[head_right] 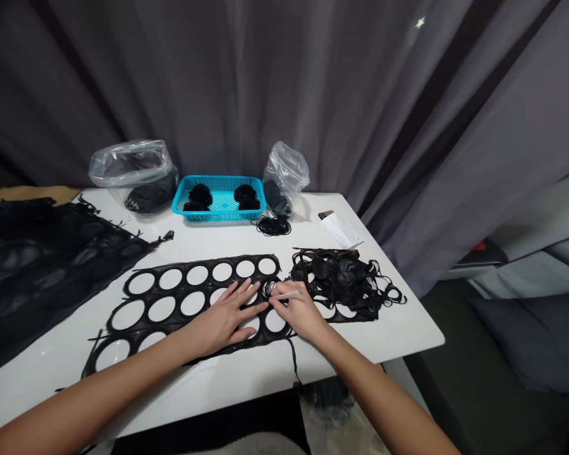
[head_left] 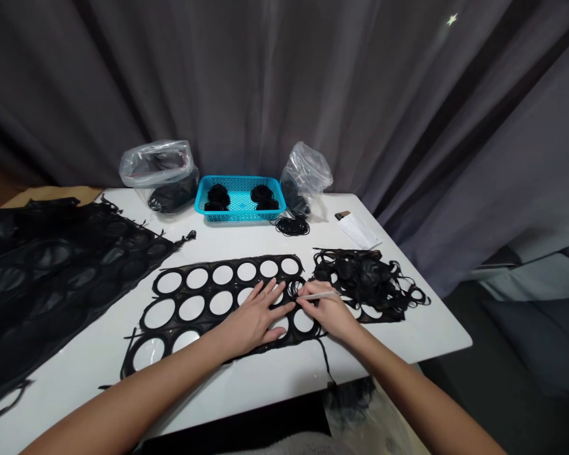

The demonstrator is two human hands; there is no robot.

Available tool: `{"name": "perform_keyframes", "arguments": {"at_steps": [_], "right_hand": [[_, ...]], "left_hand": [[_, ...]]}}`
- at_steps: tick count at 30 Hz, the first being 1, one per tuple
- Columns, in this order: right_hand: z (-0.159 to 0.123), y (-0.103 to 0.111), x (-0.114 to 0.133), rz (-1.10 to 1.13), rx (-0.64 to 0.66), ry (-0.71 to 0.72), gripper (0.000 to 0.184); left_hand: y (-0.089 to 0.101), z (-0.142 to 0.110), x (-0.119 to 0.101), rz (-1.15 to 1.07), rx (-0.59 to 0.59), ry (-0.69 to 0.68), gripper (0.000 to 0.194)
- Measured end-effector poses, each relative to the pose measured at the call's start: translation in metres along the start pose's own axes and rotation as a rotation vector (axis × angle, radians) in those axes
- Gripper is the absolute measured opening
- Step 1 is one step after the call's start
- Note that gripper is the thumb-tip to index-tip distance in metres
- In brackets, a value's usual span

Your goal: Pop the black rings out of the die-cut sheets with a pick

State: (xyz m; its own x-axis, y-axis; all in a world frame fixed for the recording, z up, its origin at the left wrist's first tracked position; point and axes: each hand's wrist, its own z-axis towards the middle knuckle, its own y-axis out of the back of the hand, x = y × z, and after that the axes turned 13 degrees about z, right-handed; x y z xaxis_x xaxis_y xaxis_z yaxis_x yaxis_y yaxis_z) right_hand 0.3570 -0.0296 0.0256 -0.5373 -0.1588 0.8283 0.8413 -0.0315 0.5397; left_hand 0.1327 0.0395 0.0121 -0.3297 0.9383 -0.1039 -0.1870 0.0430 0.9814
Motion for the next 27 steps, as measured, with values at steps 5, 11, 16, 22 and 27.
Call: {"name": "perform_keyframes", "arguments": {"at_steps": [5,11,16,22,27], "right_hand": [[-0.009,-0.005,0.0,-0.058,-0.034,0.015,0.015],[-0.014,-0.008,-0.002,-0.069,-0.075,0.021,0.011],[-0.011,-0.007,-0.001,-0.058,-0.081,0.01,0.011],[-0.009,-0.005,-0.002,-0.056,-0.072,0.01,0.011],[-0.011,-0.007,-0.001,-0.083,-0.079,0.027,0.012]], "left_hand": [[-0.001,-0.001,0.0,-0.011,0.0,-0.002,0.06],[-0.004,-0.001,0.001,-0.019,-0.01,-0.002,0.06],[-0.003,-0.001,0.001,-0.054,0.013,0.001,0.06],[-0.003,-0.001,0.001,-0.08,0.011,0.003,0.063],[-0.004,-0.001,0.001,-0.103,-0.014,-0.001,0.062]]}}
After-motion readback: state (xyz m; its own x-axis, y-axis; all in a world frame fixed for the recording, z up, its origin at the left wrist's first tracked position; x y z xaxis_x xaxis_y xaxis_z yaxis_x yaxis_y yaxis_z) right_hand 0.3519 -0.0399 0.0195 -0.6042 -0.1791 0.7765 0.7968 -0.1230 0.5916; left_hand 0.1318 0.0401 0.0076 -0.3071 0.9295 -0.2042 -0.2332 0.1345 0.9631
